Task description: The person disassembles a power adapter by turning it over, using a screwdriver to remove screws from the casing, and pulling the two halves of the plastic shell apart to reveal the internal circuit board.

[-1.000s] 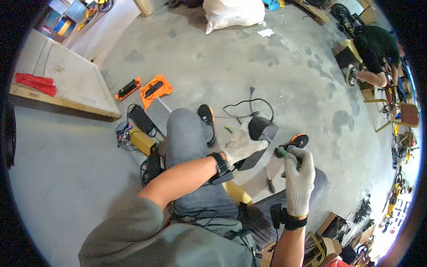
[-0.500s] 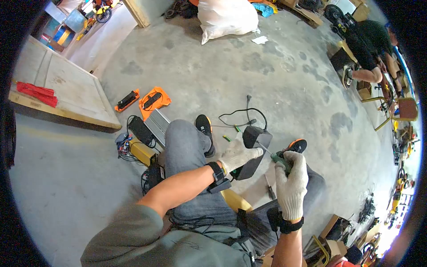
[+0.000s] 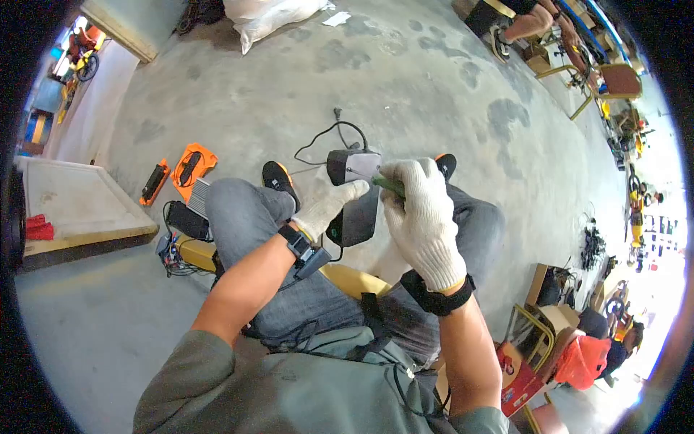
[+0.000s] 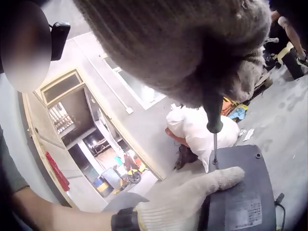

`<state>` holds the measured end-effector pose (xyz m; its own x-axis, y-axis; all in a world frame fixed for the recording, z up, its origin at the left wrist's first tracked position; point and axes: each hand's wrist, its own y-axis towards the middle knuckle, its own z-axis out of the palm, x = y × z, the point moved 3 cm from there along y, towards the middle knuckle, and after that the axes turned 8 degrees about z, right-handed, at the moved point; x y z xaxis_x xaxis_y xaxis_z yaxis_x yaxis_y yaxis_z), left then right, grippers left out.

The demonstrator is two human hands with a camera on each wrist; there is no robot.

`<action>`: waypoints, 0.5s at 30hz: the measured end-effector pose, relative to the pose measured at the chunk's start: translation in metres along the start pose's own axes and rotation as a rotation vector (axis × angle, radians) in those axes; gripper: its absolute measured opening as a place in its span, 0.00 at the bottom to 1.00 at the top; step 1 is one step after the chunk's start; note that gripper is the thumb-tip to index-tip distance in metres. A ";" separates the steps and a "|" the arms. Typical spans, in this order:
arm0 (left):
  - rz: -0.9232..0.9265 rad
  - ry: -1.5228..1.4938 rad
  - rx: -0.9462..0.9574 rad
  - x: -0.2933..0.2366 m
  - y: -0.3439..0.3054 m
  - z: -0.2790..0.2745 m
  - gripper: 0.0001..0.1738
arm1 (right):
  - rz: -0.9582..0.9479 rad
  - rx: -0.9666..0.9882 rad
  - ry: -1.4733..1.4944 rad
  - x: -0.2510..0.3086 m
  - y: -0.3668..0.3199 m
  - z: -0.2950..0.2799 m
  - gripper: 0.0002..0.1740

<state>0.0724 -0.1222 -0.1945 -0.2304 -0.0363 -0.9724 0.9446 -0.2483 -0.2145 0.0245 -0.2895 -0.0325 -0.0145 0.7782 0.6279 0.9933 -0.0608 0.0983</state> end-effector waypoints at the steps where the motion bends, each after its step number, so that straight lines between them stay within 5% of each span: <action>1: -0.006 0.003 0.010 0.003 0.002 0.001 0.33 | -0.037 -0.019 0.022 -0.001 0.000 0.001 0.16; 7: 0.032 -0.161 0.055 -0.004 -0.001 0.002 0.28 | 0.187 0.106 0.049 0.002 0.006 -0.003 0.14; 13: 0.023 -0.094 0.022 -0.006 -0.004 0.003 0.27 | -0.107 0.006 -0.027 0.002 0.003 -0.003 0.12; 15: 0.028 -0.066 0.021 -0.003 -0.002 0.002 0.27 | -0.036 -0.021 0.015 0.014 0.001 -0.002 0.11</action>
<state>0.0703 -0.1234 -0.1912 -0.2191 -0.1076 -0.9697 0.9460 -0.2667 -0.1842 0.0249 -0.2803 -0.0221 -0.0517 0.7708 0.6350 0.9895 -0.0466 0.1371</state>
